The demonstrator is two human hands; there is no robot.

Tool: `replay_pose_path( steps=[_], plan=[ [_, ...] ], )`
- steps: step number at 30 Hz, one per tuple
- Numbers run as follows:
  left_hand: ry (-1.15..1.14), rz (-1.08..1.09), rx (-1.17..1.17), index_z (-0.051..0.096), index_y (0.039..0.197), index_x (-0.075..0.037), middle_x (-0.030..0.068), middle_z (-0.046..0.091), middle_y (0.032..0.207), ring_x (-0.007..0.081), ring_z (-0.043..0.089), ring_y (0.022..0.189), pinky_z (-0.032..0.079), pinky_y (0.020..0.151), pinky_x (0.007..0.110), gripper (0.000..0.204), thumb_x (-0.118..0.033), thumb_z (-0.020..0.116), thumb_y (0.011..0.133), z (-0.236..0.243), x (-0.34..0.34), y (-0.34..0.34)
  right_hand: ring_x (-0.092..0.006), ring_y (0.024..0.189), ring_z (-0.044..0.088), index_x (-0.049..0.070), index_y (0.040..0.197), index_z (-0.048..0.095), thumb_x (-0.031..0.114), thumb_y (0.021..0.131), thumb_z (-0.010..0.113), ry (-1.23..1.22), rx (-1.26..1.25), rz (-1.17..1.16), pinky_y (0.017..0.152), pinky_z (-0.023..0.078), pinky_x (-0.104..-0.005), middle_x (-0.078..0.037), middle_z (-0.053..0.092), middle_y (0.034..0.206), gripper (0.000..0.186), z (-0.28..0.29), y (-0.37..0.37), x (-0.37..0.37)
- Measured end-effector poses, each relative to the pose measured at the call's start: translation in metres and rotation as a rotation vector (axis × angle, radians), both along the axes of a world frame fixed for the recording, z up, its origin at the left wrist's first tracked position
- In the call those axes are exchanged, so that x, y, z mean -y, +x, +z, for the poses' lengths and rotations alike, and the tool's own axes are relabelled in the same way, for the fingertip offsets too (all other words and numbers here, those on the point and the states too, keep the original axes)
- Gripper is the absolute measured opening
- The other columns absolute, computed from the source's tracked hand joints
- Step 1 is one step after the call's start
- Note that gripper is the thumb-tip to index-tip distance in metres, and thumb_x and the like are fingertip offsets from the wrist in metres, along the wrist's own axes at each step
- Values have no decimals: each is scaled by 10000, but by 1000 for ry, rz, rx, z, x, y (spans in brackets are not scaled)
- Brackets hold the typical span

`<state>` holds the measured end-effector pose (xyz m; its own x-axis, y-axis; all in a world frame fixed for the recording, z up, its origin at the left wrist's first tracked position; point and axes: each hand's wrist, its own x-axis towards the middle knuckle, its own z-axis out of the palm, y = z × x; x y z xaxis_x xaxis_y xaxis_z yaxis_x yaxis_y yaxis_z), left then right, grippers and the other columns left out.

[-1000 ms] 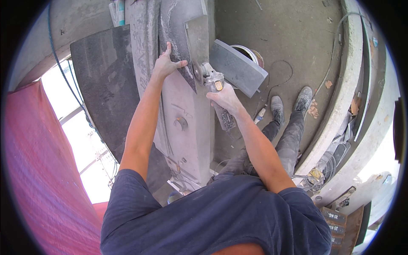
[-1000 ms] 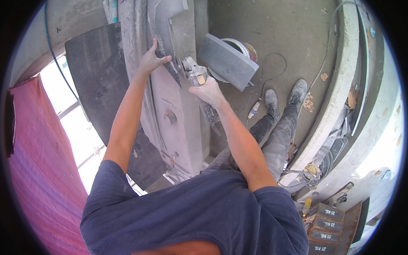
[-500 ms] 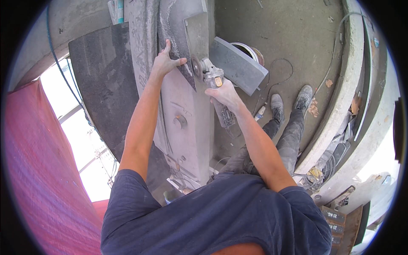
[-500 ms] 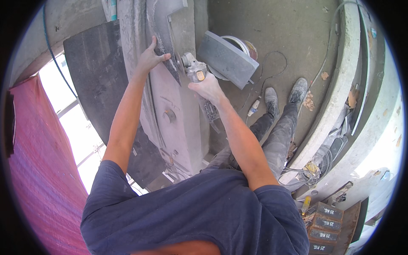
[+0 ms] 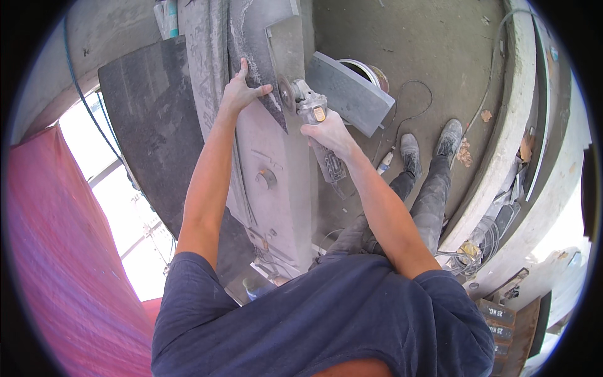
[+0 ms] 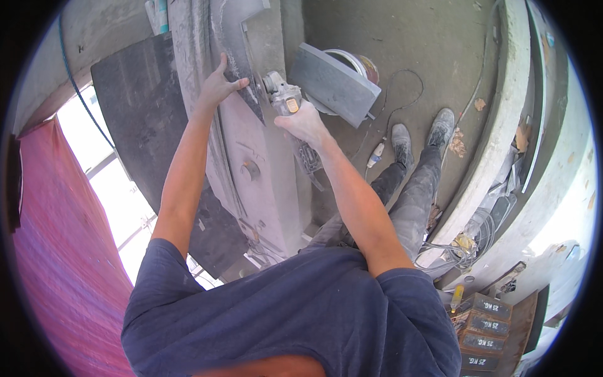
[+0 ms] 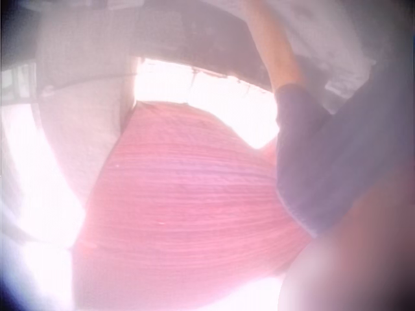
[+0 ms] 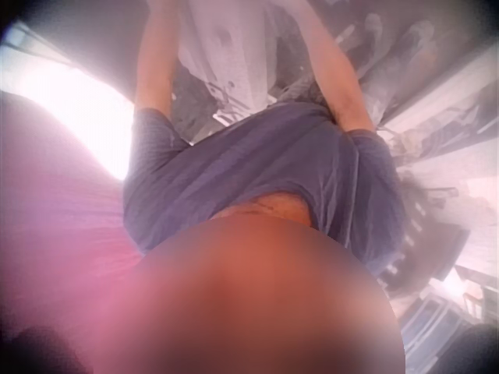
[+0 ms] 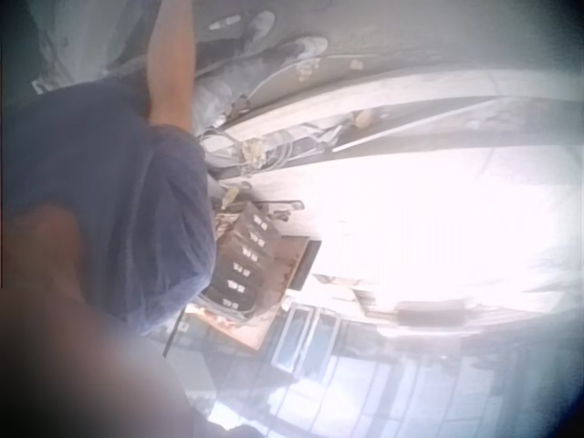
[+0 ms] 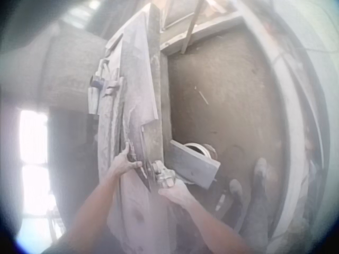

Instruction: The person uses an angle grinder to grind the edge of a large stone slab. They hold the slab with one hand and operate the grinder with the other, moving along the edge to smooth or shape it. Dust is generated during the process.

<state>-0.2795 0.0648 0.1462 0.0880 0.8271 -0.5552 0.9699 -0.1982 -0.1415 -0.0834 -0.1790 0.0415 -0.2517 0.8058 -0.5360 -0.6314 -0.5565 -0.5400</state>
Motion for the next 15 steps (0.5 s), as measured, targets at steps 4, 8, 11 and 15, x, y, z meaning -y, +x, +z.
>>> replay_pose_path(
  steps=[4,8,11,15],
  plan=[
    [3,-13,-2,165,1860,-26,376,557,1695,478,558,1596,449,1325,451,1542,-664,1025,751,-1,0,-2,-176,732,744,-42,1221,686,129,882,823,-8,8,5,682,630,-365,-79,742,966,404,1,1,-2],
    [-1,2,-7,167,1863,-39,367,549,1708,470,537,1616,440,1335,449,1528,-653,1027,758,0,1,0,-175,732,744,-43,1228,688,131,885,822,-11,5,6,683,634,-367,-78,741,966,407,1,1,-4],
    [-10,26,1,171,1865,-51,348,542,1723,451,526,1630,435,1342,446,1513,-632,1031,764,2,2,2,-171,735,742,-45,1222,690,135,889,823,-11,2,3,680,632,-366,-71,737,962,402,1,1,-5],
    [-4,34,-15,176,1865,-56,328,530,1743,433,527,1634,432,1345,444,1506,-613,1038,764,2,3,4,-166,740,737,-36,1200,695,144,893,825,-20,4,10,678,621,-363,-63,735,959,379,2,3,-8]
  ],
)
